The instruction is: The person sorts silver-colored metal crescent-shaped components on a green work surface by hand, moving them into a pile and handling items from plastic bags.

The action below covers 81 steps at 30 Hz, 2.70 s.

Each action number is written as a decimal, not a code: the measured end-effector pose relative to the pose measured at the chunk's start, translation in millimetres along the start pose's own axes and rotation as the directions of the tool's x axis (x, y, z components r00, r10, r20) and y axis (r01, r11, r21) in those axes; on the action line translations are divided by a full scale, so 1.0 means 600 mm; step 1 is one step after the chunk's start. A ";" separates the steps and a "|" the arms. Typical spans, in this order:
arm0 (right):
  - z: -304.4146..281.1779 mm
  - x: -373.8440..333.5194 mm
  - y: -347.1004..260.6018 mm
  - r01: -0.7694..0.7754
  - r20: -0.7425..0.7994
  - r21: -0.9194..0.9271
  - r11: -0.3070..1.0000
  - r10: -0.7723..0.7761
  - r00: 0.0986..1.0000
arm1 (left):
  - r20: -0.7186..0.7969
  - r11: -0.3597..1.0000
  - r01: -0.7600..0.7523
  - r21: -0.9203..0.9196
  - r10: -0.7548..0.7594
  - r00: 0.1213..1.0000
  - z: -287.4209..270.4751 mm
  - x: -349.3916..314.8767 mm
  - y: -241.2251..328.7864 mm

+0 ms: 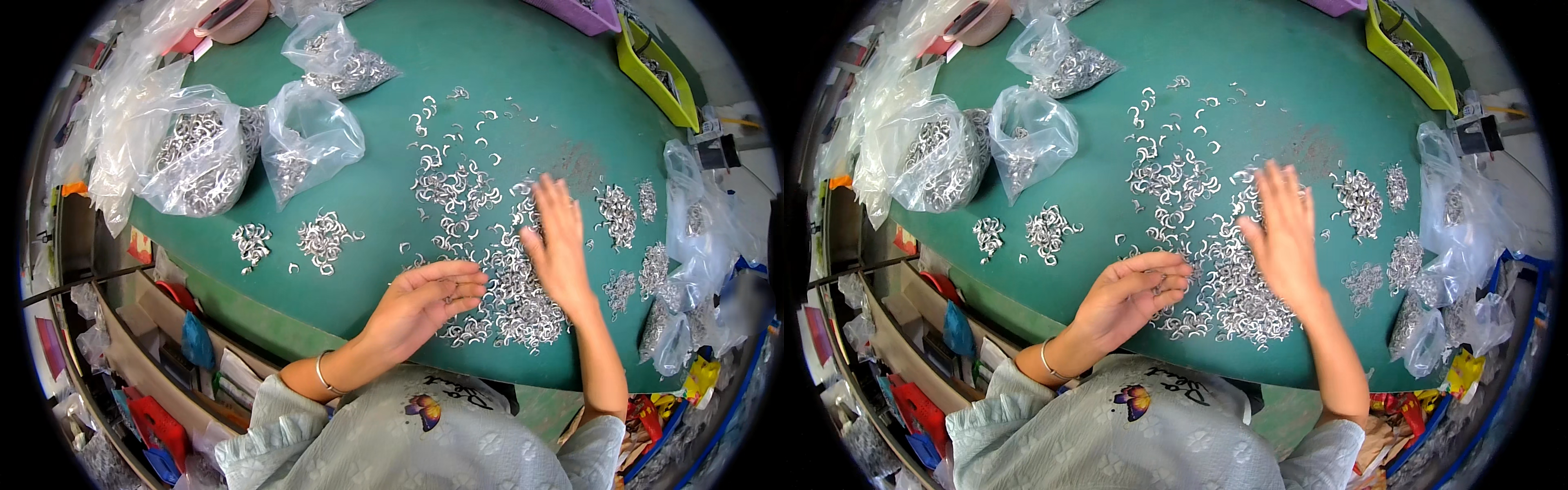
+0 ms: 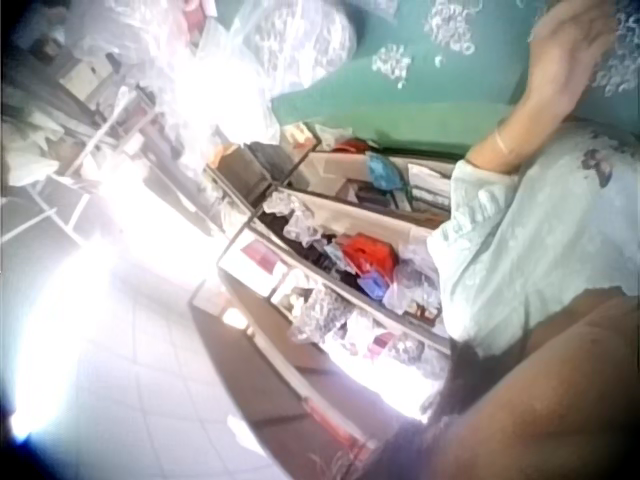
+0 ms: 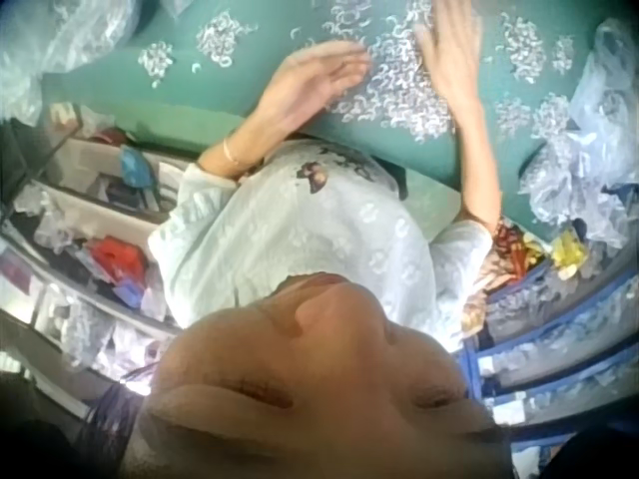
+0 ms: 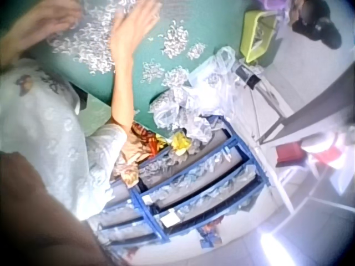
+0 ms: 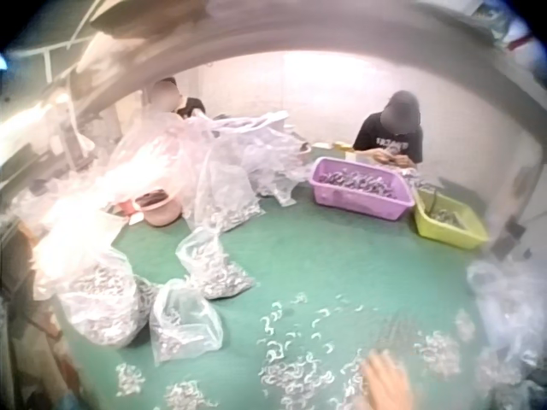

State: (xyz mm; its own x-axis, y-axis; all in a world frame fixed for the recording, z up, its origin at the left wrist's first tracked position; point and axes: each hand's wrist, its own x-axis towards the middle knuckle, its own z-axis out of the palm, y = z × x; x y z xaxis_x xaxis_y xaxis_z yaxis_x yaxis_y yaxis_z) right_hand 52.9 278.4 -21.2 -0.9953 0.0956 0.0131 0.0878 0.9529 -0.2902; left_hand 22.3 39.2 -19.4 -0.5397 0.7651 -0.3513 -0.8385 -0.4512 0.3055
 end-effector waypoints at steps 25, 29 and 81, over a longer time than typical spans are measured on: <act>-0.005 0.068 -0.065 0.445 0.128 0.398 0.802 -0.529 0.839 | -0.198 1.000 0.007 -0.002 -0.007 0.980 0.021 -0.020 0.016; -0.050 0.022 -0.037 0.302 0.317 0.578 0.758 -0.550 0.773 | -0.177 0.999 -0.043 0.000 0.043 0.983 0.003 -0.024 0.019; 0.008 0.224 -0.094 0.567 0.197 0.466 0.680 -0.704 0.683 | -0.331 0.795 -0.504 0.338 0.602 0.727 0.016 0.118 0.165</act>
State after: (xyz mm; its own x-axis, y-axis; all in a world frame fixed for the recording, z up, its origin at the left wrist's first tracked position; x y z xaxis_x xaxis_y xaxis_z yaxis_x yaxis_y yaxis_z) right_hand -86.3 236.0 -7.9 -0.7490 -0.6621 0.0247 -0.5230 0.5680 -0.6355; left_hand -98.3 52.9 -5.1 -0.9216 0.1323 -0.3648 -0.3691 -0.5889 0.7190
